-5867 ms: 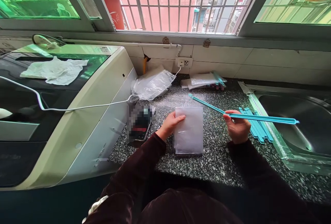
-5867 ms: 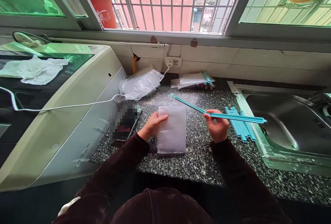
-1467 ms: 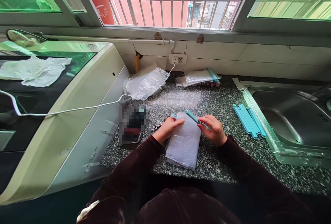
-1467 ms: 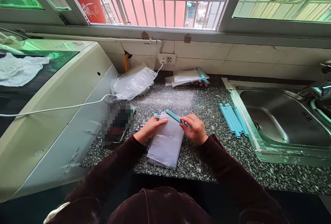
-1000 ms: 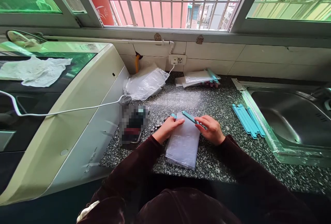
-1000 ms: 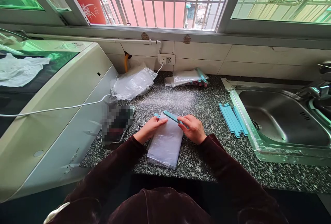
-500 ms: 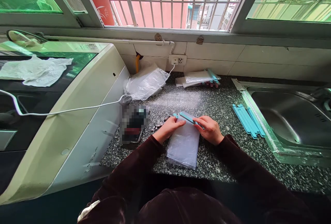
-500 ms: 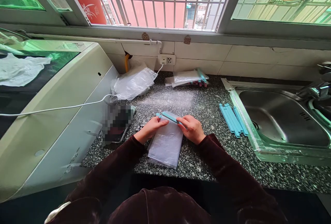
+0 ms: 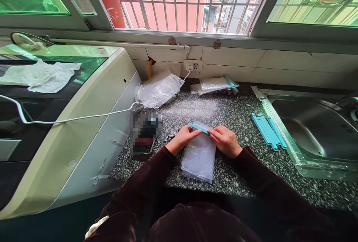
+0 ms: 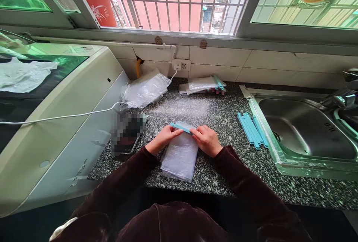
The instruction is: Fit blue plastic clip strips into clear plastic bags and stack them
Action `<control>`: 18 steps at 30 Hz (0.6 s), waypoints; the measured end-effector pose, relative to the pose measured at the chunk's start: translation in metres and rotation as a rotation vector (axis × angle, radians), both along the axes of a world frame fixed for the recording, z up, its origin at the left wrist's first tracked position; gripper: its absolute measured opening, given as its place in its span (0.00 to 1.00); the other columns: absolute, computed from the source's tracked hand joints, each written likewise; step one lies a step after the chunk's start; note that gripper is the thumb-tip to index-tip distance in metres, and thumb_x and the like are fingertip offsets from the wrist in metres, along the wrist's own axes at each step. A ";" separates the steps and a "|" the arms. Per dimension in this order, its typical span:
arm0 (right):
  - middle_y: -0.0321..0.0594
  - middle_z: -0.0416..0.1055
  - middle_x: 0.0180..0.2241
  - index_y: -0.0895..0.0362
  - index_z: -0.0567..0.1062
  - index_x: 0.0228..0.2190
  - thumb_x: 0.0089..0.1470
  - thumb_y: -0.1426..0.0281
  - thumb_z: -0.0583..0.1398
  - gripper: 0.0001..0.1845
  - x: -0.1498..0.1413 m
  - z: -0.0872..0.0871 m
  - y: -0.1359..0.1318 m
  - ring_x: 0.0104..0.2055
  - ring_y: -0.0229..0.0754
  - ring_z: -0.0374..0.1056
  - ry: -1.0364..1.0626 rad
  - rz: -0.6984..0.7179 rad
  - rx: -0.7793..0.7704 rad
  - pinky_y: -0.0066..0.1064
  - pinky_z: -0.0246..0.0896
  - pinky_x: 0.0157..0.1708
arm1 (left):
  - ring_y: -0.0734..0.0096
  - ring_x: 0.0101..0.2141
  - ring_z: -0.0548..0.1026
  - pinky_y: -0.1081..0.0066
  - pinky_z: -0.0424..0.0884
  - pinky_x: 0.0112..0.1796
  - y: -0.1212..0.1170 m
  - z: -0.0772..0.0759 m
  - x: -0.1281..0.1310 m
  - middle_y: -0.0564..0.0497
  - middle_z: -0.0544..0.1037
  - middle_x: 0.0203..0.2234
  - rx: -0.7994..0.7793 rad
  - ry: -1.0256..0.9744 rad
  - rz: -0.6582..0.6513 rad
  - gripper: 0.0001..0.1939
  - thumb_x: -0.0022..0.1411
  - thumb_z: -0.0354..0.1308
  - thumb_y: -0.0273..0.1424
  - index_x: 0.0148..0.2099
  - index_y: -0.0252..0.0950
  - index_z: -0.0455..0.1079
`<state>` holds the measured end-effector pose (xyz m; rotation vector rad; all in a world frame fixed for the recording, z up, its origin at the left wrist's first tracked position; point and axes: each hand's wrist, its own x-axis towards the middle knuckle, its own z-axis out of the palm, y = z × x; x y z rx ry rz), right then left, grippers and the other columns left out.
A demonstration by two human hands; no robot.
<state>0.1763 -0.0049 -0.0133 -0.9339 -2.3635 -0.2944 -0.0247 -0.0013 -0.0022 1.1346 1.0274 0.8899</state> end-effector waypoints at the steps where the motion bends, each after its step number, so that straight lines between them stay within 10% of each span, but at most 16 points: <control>1: 0.41 0.71 0.27 0.55 0.75 0.39 0.55 0.72 0.55 0.11 0.000 0.001 0.000 0.30 0.40 0.63 -0.004 -0.002 0.011 0.30 0.60 0.29 | 0.73 0.23 0.65 0.74 0.59 0.27 0.001 -0.001 -0.001 0.52 0.71 0.20 0.017 0.027 0.015 0.19 0.41 0.65 0.43 0.27 0.31 0.71; 18: 0.45 0.71 0.37 0.56 0.70 0.44 0.52 0.62 0.59 0.17 0.005 0.001 0.001 0.39 0.45 0.66 0.263 -0.075 -0.034 0.38 0.65 0.38 | 0.77 0.20 0.59 0.75 0.54 0.22 -0.002 0.001 -0.004 0.56 0.64 0.17 0.301 0.284 0.100 0.18 0.51 0.55 0.45 0.28 0.33 0.68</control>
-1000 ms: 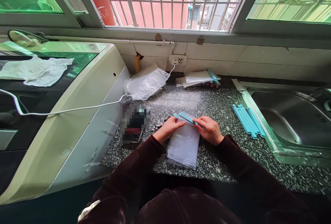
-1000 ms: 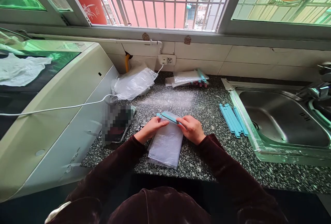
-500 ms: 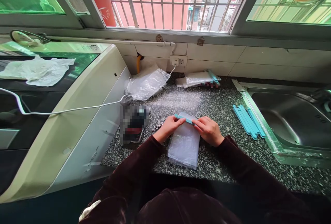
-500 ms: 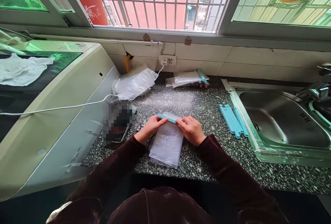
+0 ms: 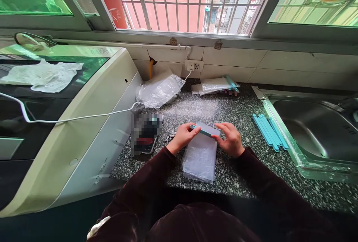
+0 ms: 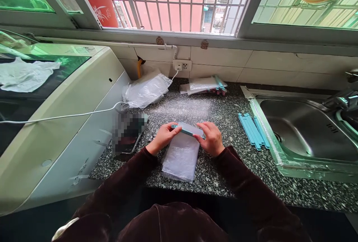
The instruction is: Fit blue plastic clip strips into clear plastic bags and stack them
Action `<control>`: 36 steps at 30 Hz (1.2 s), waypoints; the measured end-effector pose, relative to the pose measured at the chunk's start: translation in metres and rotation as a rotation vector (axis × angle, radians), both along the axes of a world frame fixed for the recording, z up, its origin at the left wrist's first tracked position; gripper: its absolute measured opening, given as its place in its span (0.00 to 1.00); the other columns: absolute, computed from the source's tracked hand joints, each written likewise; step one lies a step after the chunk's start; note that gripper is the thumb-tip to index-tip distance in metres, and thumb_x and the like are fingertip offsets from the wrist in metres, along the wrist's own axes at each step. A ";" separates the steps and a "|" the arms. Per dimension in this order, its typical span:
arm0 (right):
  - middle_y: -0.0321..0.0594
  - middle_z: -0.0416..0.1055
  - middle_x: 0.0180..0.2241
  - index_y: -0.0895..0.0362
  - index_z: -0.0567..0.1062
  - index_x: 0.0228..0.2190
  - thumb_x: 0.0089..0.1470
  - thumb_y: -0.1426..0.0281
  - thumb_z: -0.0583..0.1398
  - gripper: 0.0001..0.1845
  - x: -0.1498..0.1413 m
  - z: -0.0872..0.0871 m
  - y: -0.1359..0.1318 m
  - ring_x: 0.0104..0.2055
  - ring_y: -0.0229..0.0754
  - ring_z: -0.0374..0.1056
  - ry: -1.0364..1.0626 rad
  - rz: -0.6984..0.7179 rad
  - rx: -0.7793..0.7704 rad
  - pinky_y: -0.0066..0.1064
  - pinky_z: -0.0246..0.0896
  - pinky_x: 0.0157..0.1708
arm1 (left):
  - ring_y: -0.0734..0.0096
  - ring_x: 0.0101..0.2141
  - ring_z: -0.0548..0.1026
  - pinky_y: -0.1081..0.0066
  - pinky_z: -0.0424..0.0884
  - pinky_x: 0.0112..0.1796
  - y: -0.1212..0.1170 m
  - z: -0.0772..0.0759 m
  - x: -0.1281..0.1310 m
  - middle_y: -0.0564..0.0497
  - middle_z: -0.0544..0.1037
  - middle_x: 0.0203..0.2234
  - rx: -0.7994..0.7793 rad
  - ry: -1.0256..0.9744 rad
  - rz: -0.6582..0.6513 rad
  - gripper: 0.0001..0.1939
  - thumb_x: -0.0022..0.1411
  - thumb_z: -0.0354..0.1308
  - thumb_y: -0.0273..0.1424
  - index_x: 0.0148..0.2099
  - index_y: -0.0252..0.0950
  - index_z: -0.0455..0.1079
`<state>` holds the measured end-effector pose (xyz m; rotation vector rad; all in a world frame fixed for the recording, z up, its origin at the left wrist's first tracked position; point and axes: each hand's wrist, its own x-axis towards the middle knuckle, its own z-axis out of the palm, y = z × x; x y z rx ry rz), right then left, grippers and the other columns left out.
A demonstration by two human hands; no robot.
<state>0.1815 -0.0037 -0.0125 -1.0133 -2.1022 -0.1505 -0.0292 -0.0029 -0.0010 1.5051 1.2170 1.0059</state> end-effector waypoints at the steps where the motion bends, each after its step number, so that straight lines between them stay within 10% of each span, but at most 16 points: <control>1: 0.46 0.71 0.38 0.56 0.70 0.45 0.52 0.60 0.59 0.20 0.003 0.000 0.002 0.40 0.46 0.66 0.056 0.007 -0.049 0.39 0.65 0.39 | 0.77 0.20 0.60 0.75 0.55 0.22 -0.001 0.000 0.000 0.56 0.65 0.18 0.041 0.025 -0.025 0.17 0.52 0.55 0.44 0.29 0.33 0.68; 10: 0.41 0.71 0.30 0.56 0.72 0.33 0.50 0.58 0.59 0.14 0.008 -0.001 0.006 0.32 0.41 0.66 0.086 0.294 -0.490 0.32 0.63 0.31 | 0.74 0.25 0.67 0.74 0.63 0.27 -0.003 -0.001 -0.001 0.50 0.72 0.24 0.413 0.228 -0.167 0.12 0.57 0.55 0.37 0.31 0.33 0.69; 36: 0.41 0.70 0.26 0.56 0.73 0.27 0.51 0.68 0.58 0.05 0.006 -0.006 0.005 0.31 0.41 0.63 0.025 0.196 -0.402 0.33 0.60 0.31 | 0.68 0.32 0.68 0.68 0.66 0.35 0.005 -0.011 -0.004 0.51 0.73 0.26 0.481 0.440 -0.010 0.08 0.49 0.64 0.35 0.30 0.36 0.74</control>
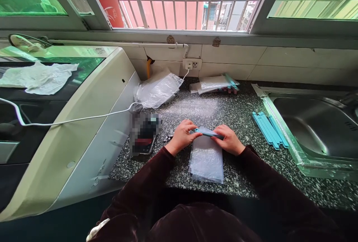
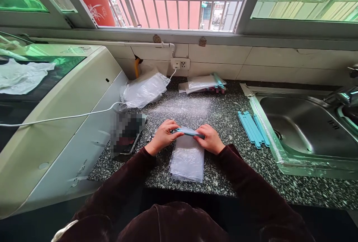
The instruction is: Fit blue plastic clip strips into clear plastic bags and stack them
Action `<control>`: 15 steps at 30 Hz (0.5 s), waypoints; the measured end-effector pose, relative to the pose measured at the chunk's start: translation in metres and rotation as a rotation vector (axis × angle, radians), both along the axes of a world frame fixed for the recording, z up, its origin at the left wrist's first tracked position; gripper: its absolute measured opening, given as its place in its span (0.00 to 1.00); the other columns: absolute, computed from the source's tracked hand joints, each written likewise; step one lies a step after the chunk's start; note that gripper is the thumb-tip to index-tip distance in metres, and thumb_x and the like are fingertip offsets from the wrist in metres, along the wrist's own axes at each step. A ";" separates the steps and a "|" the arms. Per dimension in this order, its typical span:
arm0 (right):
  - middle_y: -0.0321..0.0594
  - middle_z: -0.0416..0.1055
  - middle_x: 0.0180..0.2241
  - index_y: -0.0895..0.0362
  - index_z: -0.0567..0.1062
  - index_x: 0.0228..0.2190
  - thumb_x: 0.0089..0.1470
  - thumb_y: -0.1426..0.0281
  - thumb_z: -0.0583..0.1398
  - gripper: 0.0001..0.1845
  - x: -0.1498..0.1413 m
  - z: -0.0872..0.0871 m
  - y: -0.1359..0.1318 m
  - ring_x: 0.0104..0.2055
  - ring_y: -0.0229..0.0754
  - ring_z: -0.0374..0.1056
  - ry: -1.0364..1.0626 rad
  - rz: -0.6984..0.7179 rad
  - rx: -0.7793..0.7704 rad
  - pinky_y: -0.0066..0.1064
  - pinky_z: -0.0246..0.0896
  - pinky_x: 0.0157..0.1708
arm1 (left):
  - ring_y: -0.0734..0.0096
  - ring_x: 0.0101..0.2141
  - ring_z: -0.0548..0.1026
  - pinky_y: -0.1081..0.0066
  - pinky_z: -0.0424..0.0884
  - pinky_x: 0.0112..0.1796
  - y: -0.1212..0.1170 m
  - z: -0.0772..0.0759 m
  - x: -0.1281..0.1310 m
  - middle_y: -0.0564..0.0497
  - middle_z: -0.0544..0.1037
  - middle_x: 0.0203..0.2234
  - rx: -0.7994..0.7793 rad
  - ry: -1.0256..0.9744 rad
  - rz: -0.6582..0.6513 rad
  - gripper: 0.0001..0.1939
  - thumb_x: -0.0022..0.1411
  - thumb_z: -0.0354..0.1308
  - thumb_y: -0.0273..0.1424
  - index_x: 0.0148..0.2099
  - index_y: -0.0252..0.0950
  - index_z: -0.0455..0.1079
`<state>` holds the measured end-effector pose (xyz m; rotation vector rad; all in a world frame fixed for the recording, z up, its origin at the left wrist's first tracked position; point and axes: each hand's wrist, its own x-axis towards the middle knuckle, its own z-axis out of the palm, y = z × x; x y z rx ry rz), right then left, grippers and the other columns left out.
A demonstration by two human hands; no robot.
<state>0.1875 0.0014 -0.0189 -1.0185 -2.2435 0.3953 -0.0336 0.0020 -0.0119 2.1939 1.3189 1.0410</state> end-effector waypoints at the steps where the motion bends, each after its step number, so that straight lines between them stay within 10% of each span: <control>1: 0.41 0.70 0.26 0.56 0.73 0.27 0.51 0.68 0.58 0.05 0.000 0.000 0.000 0.31 0.41 0.63 -0.003 0.000 0.001 0.33 0.60 0.31 | 0.68 0.32 0.68 0.68 0.66 0.35 0.000 0.000 0.000 0.51 0.74 0.26 0.001 -0.001 -0.002 0.08 0.49 0.64 0.35 0.30 0.36 0.74; 15: 0.40 0.70 0.26 0.55 0.73 0.27 0.52 0.68 0.57 0.06 -0.001 -0.001 0.001 0.31 0.41 0.63 0.005 -0.005 -0.005 0.34 0.60 0.31 | 0.68 0.30 0.67 0.68 0.65 0.34 -0.002 0.004 0.000 0.52 0.72 0.22 -0.027 -0.029 -0.021 0.09 0.52 0.62 0.35 0.24 0.37 0.71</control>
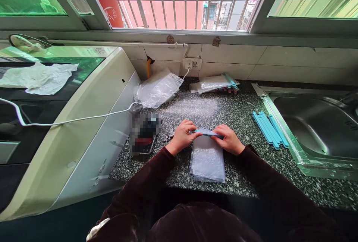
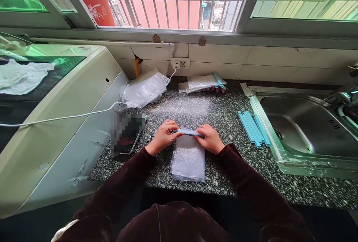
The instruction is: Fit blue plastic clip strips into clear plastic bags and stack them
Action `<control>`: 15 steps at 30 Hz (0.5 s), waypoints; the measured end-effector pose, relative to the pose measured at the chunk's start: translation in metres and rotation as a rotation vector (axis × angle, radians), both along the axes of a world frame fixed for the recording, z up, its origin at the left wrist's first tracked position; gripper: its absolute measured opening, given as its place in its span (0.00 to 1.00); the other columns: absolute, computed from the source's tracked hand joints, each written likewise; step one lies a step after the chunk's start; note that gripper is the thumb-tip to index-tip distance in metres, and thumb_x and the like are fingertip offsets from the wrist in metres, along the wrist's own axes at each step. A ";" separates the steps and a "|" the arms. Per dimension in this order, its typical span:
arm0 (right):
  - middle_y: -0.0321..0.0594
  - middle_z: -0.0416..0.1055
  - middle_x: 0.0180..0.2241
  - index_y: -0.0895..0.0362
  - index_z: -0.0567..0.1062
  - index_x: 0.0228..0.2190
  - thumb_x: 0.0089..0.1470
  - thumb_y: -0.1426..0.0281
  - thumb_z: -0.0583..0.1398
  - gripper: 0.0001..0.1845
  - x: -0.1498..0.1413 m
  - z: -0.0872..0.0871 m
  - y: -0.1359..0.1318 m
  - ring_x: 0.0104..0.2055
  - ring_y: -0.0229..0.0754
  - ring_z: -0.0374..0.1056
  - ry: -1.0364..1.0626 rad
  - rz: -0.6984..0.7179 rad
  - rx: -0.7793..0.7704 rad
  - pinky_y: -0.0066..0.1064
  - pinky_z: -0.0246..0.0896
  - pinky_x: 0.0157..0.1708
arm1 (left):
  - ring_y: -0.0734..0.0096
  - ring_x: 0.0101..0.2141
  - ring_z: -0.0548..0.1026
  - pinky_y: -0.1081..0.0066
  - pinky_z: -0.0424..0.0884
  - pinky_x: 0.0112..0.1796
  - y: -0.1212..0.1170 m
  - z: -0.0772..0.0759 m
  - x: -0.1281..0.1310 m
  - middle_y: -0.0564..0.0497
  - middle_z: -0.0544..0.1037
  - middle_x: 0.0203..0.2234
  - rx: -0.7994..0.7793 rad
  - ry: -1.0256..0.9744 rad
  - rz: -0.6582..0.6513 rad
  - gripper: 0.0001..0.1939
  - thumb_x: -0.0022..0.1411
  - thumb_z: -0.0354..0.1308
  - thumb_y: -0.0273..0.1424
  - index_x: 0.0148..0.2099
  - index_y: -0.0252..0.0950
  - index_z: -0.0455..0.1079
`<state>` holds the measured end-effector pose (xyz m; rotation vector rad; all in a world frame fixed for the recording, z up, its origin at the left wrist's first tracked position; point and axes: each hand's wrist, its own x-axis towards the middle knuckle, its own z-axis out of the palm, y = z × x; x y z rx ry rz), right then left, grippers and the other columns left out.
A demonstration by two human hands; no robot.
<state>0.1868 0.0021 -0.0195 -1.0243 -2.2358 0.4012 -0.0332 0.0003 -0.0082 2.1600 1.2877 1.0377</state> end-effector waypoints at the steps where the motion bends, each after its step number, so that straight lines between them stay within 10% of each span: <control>1: 0.40 0.70 0.26 0.55 0.73 0.27 0.52 0.68 0.57 0.06 0.000 0.000 0.000 0.31 0.41 0.63 0.000 0.000 -0.003 0.34 0.60 0.31 | 0.69 0.30 0.66 0.68 0.65 0.34 0.000 0.000 0.000 0.52 0.72 0.22 -0.001 -0.001 -0.002 0.09 0.53 0.62 0.35 0.24 0.37 0.71; 15: 0.40 0.71 0.27 0.55 0.74 0.28 0.52 0.69 0.57 0.05 0.001 0.001 0.000 0.32 0.41 0.64 0.010 0.007 -0.001 0.34 0.61 0.32 | 0.68 0.31 0.66 0.68 0.64 0.33 -0.001 0.000 0.002 0.52 0.72 0.22 -0.014 -0.003 0.023 0.08 0.51 0.63 0.33 0.25 0.36 0.70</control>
